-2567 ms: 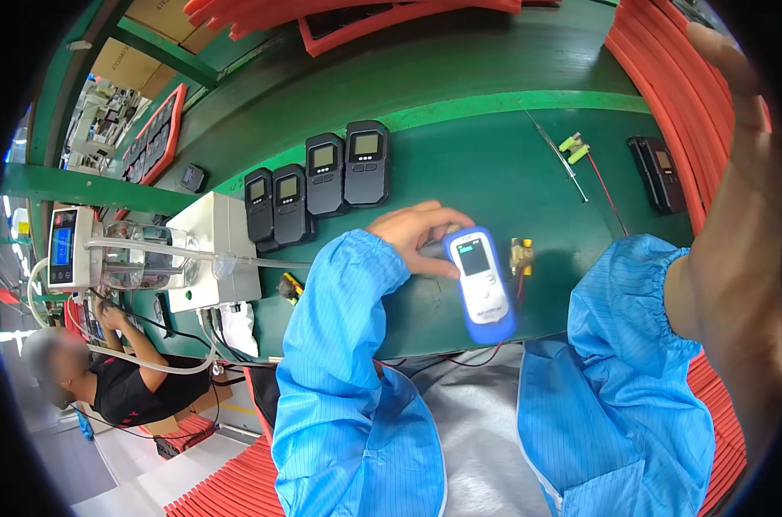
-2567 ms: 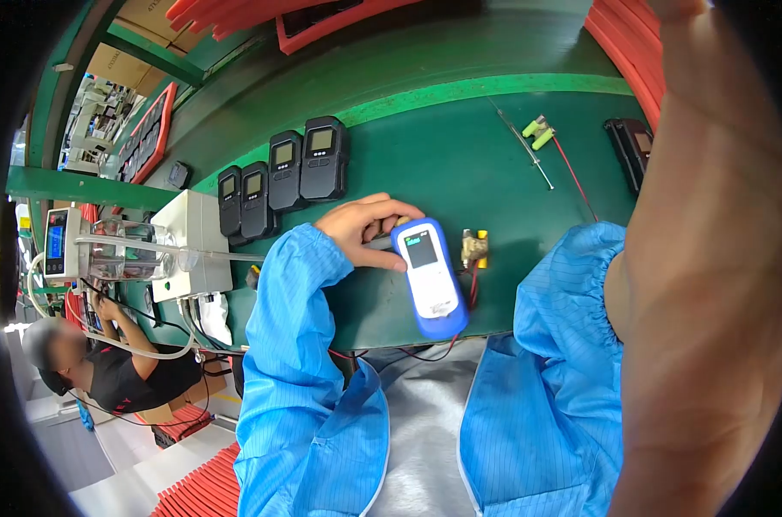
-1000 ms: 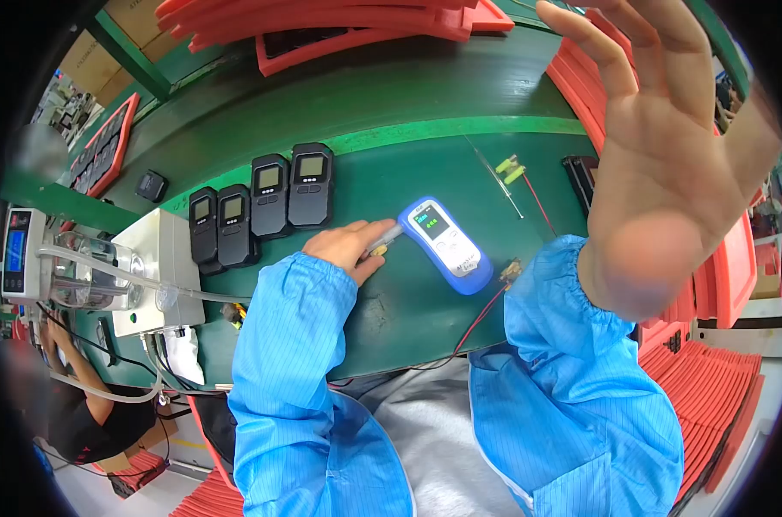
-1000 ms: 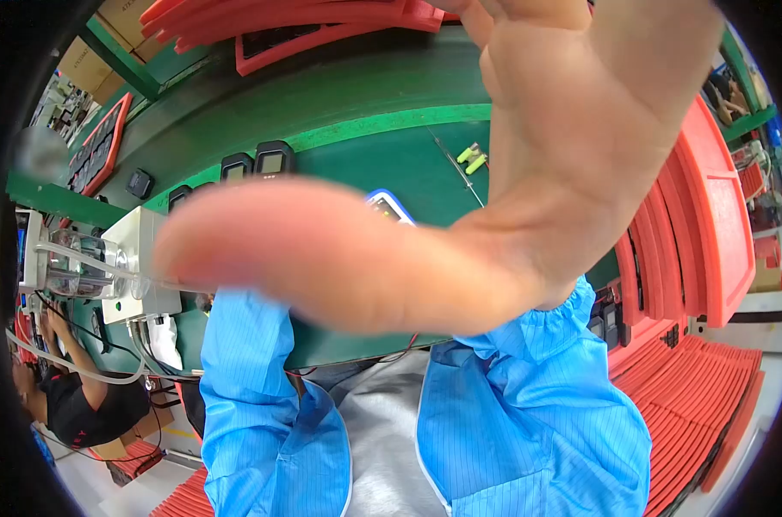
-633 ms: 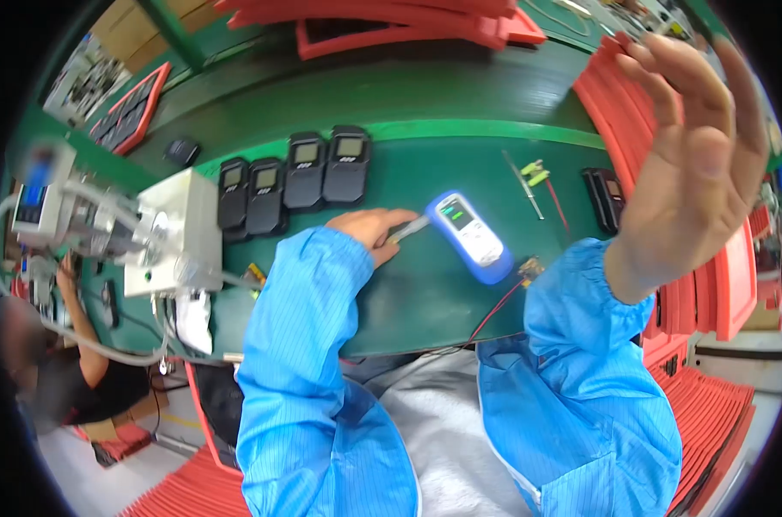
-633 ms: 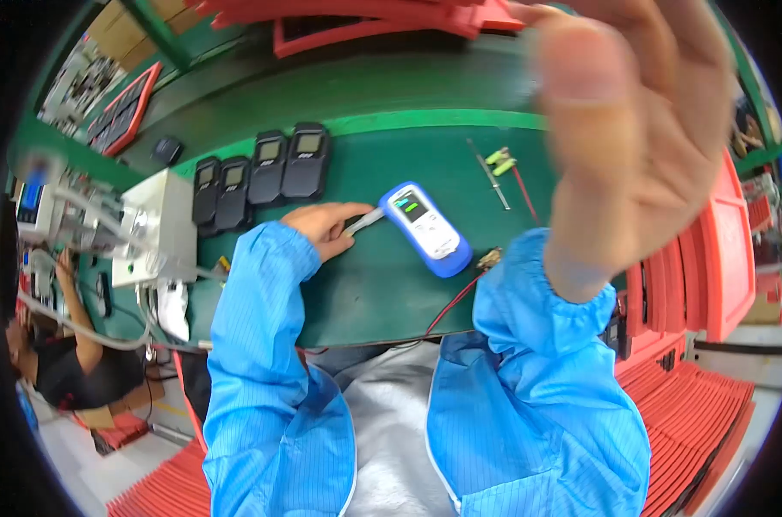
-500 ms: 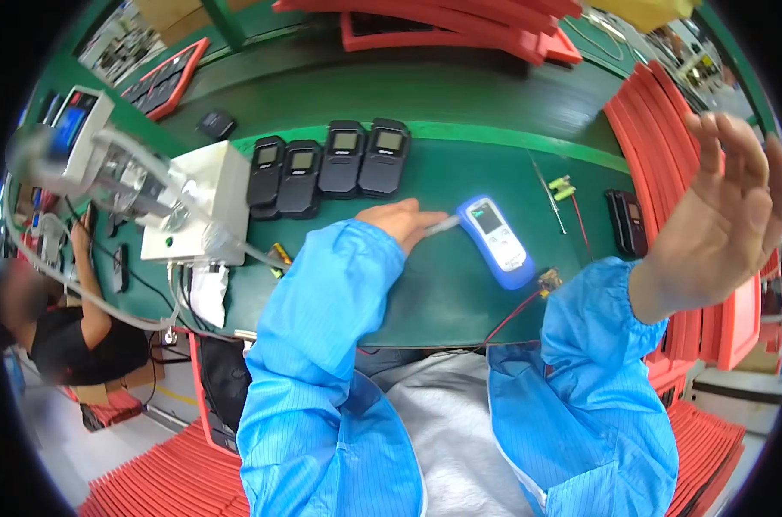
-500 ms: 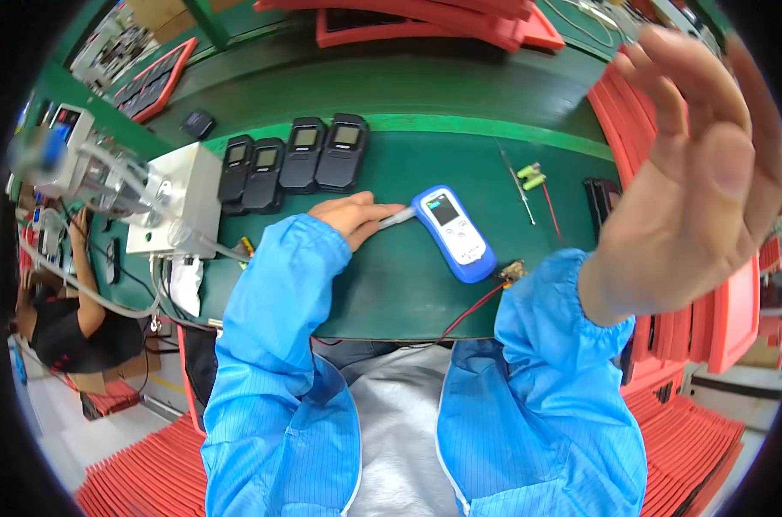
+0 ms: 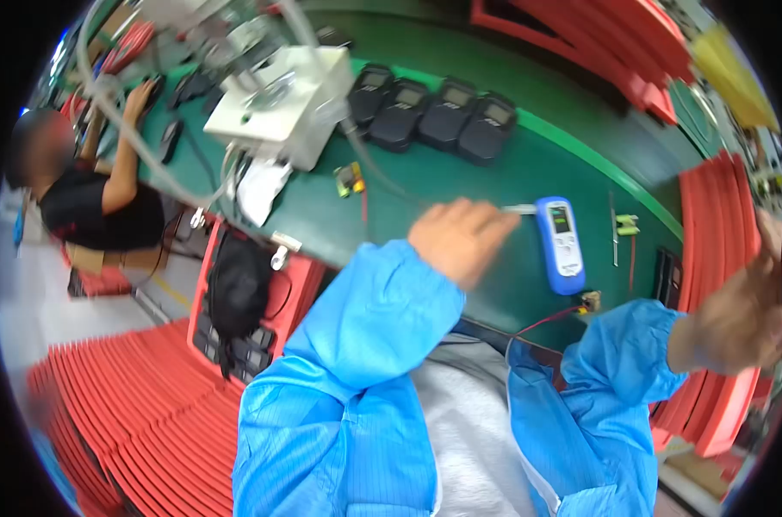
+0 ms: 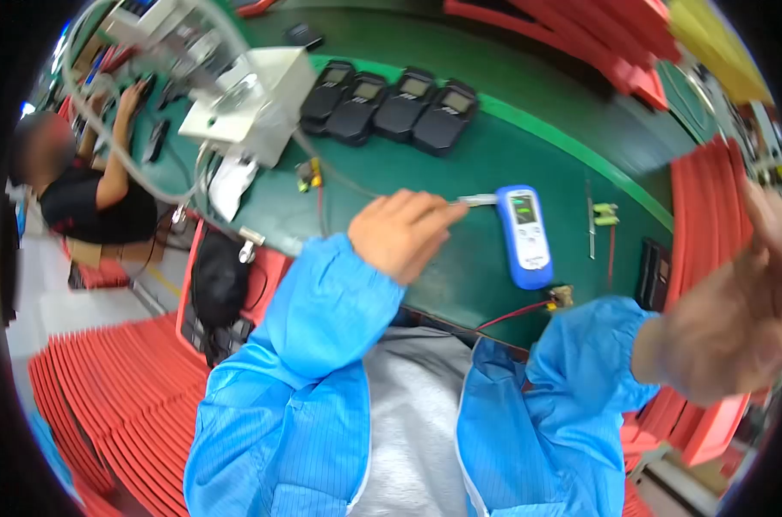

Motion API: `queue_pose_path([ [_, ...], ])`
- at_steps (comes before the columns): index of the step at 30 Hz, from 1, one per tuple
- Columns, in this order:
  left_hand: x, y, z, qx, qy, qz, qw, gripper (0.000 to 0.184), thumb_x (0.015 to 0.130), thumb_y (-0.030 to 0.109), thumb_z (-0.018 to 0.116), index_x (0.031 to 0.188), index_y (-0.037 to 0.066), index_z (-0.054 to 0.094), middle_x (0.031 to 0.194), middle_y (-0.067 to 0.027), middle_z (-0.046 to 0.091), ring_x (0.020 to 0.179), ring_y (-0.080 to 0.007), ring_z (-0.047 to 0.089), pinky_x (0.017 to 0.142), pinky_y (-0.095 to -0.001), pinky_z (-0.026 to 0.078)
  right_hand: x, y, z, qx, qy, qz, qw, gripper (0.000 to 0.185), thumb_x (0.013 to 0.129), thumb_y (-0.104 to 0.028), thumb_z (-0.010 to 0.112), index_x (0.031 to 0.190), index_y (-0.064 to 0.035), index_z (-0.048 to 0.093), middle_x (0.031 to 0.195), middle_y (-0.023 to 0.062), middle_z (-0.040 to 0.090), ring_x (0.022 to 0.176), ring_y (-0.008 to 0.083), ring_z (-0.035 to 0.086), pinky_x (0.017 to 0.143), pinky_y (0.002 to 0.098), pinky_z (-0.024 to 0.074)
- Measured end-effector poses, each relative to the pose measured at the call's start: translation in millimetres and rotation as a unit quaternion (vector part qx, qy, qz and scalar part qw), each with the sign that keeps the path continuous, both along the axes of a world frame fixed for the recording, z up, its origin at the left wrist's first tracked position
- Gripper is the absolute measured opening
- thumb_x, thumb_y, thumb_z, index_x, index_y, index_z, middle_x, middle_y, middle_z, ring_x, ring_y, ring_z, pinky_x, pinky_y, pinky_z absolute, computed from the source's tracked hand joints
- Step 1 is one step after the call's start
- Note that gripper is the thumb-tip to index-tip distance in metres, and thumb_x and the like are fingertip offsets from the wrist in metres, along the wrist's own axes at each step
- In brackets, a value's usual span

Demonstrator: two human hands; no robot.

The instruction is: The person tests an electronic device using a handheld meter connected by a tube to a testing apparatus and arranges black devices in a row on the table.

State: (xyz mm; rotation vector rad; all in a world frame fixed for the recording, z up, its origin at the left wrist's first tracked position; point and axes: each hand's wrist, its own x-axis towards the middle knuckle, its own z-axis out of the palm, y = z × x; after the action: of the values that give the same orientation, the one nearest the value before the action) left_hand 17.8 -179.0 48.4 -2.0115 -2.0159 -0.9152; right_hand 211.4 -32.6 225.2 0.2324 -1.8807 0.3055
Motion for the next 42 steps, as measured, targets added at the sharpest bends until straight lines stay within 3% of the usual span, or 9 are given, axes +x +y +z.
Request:
queue_pose_path([
  [6, -9.7, -102.7, -34.4, 0.158, -0.07, 0.021, 0.985, 0.043, 0.053, 0.004, 0.066, 0.095, 0.01, 0.071, 0.085, -0.0073, 0.064, 0.077, -0.0254, 0.062, 0.066, -0.0371, 0.052, -38.9, -42.0, 13.0, -0.216, 0.218, -0.222, 0.925, 0.037, 0.102, -0.029, 0.035, 0.121, 0.0008, 0.047, 0.087, 0.0178, 0.063, 0.079, 0.0263, 0.064, 0.076, 0.0327, 0.0516],
  [12, -89.9, -218.6, -73.2, 0.14, -0.062, 0.361, 0.92, 0.021, 0.079, -0.01, 0.056, 0.092, 0.002, 0.067, 0.085, -0.0127, 0.064, 0.079, -0.0269, 0.062, 0.074, -0.033, 0.049, -43.0, -44.2, 14.6, -0.295, 0.303, -0.326, 0.845, 0.034, 0.102, -0.026, 0.034, 0.118, 0.0013, 0.047, 0.086, 0.0183, 0.063, 0.078, 0.0259, 0.064, 0.075, 0.032, 0.0519],
  [16, -126.4, -264.6, -105.7, 0.279, -0.284, 0.472, 0.786, 0.013, 0.093, 0.005, 0.056, 0.103, -0.001, 0.063, 0.098, -0.0064, 0.064, 0.092, -0.0133, 0.059, 0.084, -0.0259, 0.048, 11.4, -0.3, 1.9, -0.006, 0.044, -0.066, 0.997, 0.035, 0.103, -0.027, 0.032, 0.118, 0.001, 0.046, 0.086, 0.0173, 0.063, 0.078, 0.0242, 0.064, 0.074, 0.0308, 0.0517],
  [18, -120.4, -276.3, -99.0, 0.201, -0.307, 0.435, 0.822, 0.015, 0.094, 0.005, 0.055, 0.106, -0.001, 0.062, 0.099, -0.008, 0.063, 0.092, -0.0146, 0.06, 0.083, -0.0259, 0.047, 12.7, 2.1, -0.2, -0.019, 0.07, -0.094, 0.993, 0.036, 0.103, -0.029, 0.031, 0.119, 0.0006, 0.046, 0.085, 0.0155, 0.063, 0.076, 0.021, 0.063, 0.072, 0.0285, 0.0494],
  [21, -132.3, -324.2, -84.5, 0.033, -0.048, 0.405, 0.912, 0.021, 0.09, 0.001, 0.056, 0.11, -0.002, 0.06, 0.1, -0.0142, 0.064, 0.095, -0.023, 0.061, 0.085, -0.0308, 0.047, 17.7, 3.4, -1.3, -0.05, 0.106, -0.121, 0.986, 0.038, 0.103, -0.031, 0.032, 0.119, 0.0006, 0.046, 0.083, 0.0143, 0.062, 0.076, 0.0197, 0.063, 0.07, 0.0272, 0.0476],
  [28, -167.0, -536.9, -142.9, -0.121, 0.022, 0.623, 0.773, 0.052, 0.086, 0.026, 0.067, 0.129, 0.002, 0.05, 0.121, -0.0199, 0.055, 0.112, -0.0357, 0.054, 0.095, -0.0433, 0.042, 26.8, -0.5, 6.7, -0.124, 0.176, -0.123, 0.969, 0.042, 0.101, -0.036, 0.036, 0.119, 0.0008, 0.045, 0.082, 0.0136, 0.061, 0.074, 0.0189, 0.062, 0.069, 0.0258, 0.0443],
  [30, -136.0, -531.7, -156.9, -0.2, -0.021, 0.752, 0.627, 0.055, 0.086, 0.032, 0.066, 0.129, 0.001, 0.049, 0.122, -0.0206, 0.053, 0.116, -0.0378, 0.05, 0.098, -0.0457, 0.04, 31.9, -0.5, 8.7, -0.122, 0.171, -0.144, 0.967, 0.044, 0.101, -0.038, 0.038, 0.12, 0.0007, 0.044, 0.082, 0.0142, 0.062, 0.074, 0.0193, 0.062, 0.071, 0.0266, 0.0454],
  [40, -177.9, -447.0, -174.9, -0.129, 0.026, 0.682, 0.719, 0.055, 0.086, 0.031, 0.066, 0.129, 0.001, 0.048, 0.123, -0.021, 0.052, 0.117, -0.038, 0.049, 0.098, -0.0463, 0.039, 56.9, 21.8, -22.5, -0.1, 0.083, -0.275, 0.952, 0.033, 0.093, -0.02, 0.052, 0.117, 0.0023, 0.058, 0.096, 0.0194, 0.066, 0.09, 0.0303, 0.064, 0.087, 0.0391, 0.0487],
  [42, -176.8, -432.9, -187.1, -0.116, 0.025, 0.671, 0.732, 0.055, 0.086, 0.031, 0.066, 0.129, 0.001, 0.048, 0.123, -0.0211, 0.052, 0.117, -0.0381, 0.049, 0.098, -0.0464, 0.039, 56.7, 22.5, -33.8, -0.194, -0.145, -0.295, 0.924, 0.027, 0.09, -0.015, 0.058, 0.113, -0.0018, 0.061, 0.1, 0.0141, 0.066, 0.092, 0.0265, 0.063, 0.088, 0.0354, 0.0477],
])
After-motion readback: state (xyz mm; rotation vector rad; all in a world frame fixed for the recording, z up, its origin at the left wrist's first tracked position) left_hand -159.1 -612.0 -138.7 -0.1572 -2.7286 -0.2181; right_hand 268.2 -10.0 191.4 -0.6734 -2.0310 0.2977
